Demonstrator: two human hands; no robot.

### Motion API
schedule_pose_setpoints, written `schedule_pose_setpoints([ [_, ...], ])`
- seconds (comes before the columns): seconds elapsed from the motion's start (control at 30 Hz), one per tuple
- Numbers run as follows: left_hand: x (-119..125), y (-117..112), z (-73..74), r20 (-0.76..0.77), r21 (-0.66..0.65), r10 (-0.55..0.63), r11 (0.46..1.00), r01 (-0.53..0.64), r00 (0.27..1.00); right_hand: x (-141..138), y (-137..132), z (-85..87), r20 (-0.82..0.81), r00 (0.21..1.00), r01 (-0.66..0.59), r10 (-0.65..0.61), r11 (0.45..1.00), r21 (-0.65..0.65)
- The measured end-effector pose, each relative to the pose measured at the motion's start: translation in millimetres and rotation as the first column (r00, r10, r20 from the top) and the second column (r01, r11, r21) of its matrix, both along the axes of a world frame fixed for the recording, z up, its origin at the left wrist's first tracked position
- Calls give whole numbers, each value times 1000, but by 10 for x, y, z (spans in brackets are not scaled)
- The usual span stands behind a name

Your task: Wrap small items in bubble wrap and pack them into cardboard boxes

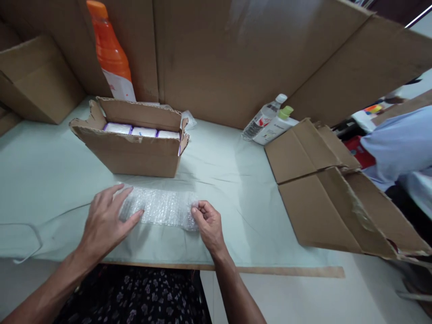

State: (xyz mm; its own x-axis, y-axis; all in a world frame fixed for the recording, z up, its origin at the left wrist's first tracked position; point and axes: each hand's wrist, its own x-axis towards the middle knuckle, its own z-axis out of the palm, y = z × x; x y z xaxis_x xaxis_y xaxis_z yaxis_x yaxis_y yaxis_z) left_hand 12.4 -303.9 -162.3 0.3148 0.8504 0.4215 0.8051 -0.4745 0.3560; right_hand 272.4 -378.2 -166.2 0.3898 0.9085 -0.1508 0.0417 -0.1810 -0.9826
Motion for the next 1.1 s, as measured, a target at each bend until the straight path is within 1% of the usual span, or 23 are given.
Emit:
schedule_pose_setpoints([
  [0.07,-53,102,-142,-98,-101,48,993,-58,994,60,-42,-9,27,999,34,-34,999,4],
  [0.13,-220,209,-248,-140,-175,107,976,-131,984,151,-92,-40,44,995,87,-87,996,-2],
  [0.17,-319,251,-275,-149,-206,129,966,-158,980,204,-116,-61,47,992,116,-116,993,-6],
  [0.27,-555,293,-258,-167,-281,154,940,-197,974,379,-163,-120,57,978,200,-199,980,-8],
  [0.33,-608,269,-207,-159,-305,145,934,-188,977,501,-173,-133,72,965,253,-251,967,-11],
  [0.43,-535,240,-152,-86,-341,133,927,-155,987,660,-176,-98,93,952,296,-292,955,-33],
  [0.5,-419,269,-147,-23,-364,138,921,-137,990,735,-182,-63,120,952,290,-282,956,-49],
  [0.57,-281,339,-162,31,-374,117,922,-97,993,791,-193,-49,156,953,271,-258,961,-62],
  [0.63,-146,423,-177,77,-386,40,922,-7,996,850,-208,-70,195,950,259,-242,964,-65],
  [0.7,-48,487,-169,112,-421,-62,901,104,992,929,-227,-120,242,940,262,-241,963,-56],
  [0.77,-9,510,-126,126,-479,-147,857,190,981,1026,-250,-177,280,923,286,-265,958,-37],
  [0.83,-31,495,-59,131,-564,-197,791,236,972,1122,-269,-223,293,902,337,-318,941,-14],
  [0.93,-115,447,24,161,-675,-226,685,275,961,1221,-276,-253,286,876,404,-389,915,7],
  [0.97,-137,433,37,170,-695,-225,663,279,959,1239,-272,-252,288,873,409,-394,913,8],
  [1.0,-149,421,40,165,-706,-220,654,271,961,1250,-267,-243,298,871,407,-391,913,9],
  [1.03,-151,409,38,142,-708,-205,662,244,968,1251,-263,-224,322,865,403,-385,915,12],
  [1.07,-144,397,34,104,-693,-172,694,195,980,1242,-261,-193,364,850,401,-379,916,19],
  [1.1,-129,383,32,58,-658,-122,741,130,991,1219,-263,-147,428,824,397,-371,917,31],
])
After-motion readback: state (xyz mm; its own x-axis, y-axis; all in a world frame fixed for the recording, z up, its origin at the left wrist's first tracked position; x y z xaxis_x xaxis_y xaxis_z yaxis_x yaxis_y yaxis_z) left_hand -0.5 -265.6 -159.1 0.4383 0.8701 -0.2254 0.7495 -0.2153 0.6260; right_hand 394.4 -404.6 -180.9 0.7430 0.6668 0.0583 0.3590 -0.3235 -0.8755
